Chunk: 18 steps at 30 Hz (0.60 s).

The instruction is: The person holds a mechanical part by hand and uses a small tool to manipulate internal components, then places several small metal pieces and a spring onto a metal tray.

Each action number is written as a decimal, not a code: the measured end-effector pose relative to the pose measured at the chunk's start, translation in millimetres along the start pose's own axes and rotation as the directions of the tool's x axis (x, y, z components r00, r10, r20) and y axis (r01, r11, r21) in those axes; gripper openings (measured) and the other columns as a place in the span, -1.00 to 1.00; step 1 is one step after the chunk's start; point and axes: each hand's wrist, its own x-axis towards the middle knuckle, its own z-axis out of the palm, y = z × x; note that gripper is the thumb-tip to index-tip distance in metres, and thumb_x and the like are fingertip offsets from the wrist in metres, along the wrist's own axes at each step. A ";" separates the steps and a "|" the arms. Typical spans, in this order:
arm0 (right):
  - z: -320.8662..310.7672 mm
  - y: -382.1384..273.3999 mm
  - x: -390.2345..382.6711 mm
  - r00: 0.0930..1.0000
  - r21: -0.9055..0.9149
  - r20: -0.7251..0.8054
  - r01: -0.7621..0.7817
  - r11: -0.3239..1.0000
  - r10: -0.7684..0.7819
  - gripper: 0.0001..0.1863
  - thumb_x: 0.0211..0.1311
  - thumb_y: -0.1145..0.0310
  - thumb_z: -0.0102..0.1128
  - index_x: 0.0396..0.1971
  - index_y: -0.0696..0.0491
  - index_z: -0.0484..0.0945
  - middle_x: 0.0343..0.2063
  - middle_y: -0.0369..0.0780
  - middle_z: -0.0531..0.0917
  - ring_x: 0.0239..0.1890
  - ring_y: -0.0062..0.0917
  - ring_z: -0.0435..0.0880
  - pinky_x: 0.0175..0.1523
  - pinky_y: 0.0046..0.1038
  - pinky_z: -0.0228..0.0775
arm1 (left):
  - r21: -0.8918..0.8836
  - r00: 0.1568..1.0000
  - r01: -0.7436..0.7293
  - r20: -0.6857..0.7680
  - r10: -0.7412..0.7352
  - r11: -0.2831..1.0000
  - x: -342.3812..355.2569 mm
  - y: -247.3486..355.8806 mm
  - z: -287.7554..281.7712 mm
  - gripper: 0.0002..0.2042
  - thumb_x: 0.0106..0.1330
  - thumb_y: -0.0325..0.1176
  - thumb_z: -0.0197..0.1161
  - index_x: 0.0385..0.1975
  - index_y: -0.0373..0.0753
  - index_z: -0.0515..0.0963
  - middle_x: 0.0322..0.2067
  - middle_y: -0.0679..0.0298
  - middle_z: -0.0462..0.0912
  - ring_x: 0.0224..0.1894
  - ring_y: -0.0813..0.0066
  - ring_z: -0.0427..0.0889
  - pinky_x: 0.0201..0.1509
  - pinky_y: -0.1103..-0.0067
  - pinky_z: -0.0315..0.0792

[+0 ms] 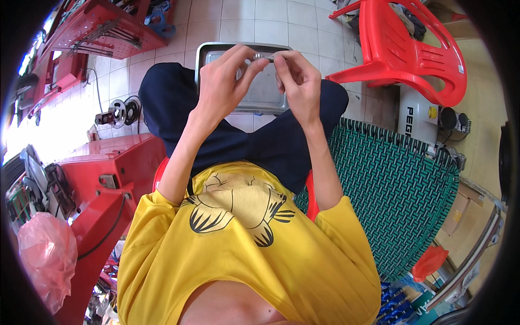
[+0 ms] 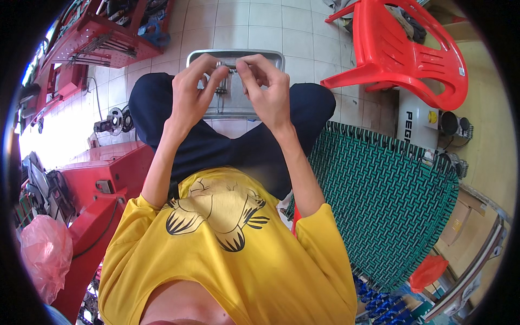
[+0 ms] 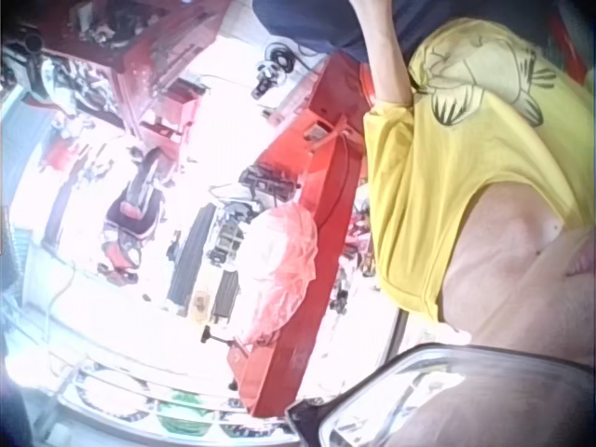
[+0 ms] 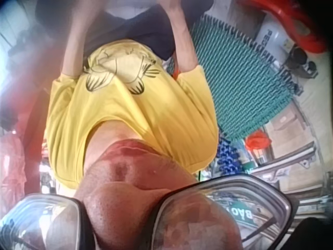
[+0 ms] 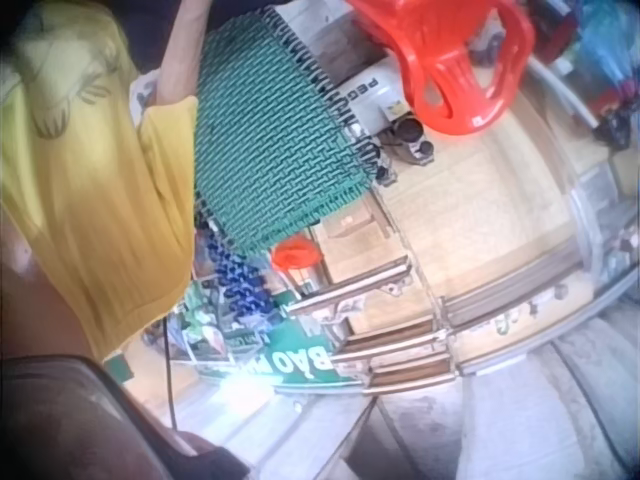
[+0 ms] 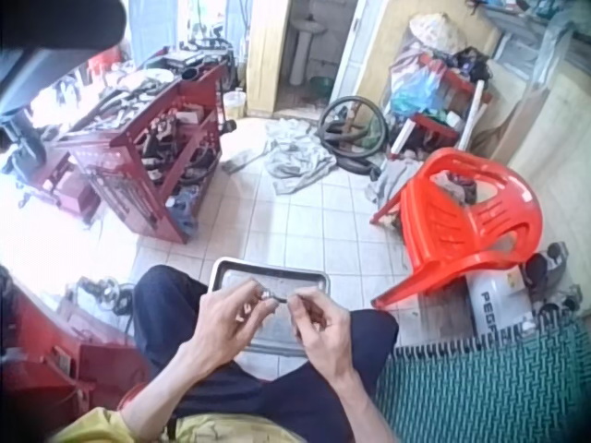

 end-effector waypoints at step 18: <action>0.0 5.7 -2.2 0.991 -0.255 -0.040 0.115 0.960 -0.129 -0.84 0.39 0.30 0.32 -0.25 0.08 0.70 -0.64 -0.32 0.65 -0.63 -0.72 0.55 -0.50 -0.62 0.28 | 0.002 1.000 0.028 -0.014 -0.028 1.000 -4.1 4.8 -1.7 -0.83 0.34 -0.35 0.41 -0.19 -0.25 0.62 -0.23 0.31 0.75 -0.44 0.52 0.66 -0.44 0.60 0.46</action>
